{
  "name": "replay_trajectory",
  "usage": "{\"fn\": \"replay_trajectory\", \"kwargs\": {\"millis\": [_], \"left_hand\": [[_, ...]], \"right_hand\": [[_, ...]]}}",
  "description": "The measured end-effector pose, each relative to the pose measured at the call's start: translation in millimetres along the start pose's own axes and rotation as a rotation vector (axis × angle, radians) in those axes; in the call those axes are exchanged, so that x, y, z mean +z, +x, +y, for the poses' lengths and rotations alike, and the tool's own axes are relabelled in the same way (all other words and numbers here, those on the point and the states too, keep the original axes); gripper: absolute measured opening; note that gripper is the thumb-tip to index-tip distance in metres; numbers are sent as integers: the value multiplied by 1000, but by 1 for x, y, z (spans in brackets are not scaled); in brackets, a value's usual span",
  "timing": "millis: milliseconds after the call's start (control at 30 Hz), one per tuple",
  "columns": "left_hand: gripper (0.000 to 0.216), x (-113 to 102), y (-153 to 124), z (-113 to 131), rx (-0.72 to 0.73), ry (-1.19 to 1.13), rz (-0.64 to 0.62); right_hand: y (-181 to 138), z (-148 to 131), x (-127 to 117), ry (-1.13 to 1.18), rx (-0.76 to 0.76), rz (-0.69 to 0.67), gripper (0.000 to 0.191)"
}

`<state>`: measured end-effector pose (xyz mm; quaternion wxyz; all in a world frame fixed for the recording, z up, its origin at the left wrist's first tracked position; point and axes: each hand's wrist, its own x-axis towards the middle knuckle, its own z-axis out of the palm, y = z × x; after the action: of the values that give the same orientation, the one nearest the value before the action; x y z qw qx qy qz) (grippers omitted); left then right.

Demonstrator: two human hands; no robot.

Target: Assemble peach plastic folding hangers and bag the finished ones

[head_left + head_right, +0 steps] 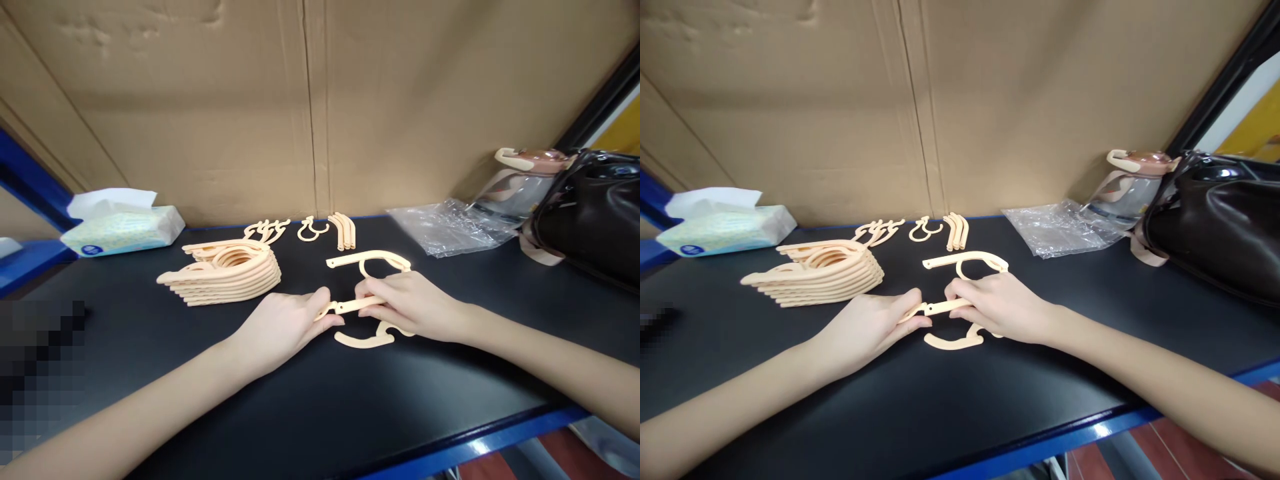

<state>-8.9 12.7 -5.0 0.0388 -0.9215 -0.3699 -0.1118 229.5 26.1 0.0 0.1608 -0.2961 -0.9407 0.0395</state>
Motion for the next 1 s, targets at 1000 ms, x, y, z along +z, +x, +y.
{"fn": "replay_trajectory", "kwargs": {"millis": [1000], "left_hand": [[36,-4,0,6,59,85,-21]], "right_hand": [[-2,0,1,13,-96,56,33]]}}
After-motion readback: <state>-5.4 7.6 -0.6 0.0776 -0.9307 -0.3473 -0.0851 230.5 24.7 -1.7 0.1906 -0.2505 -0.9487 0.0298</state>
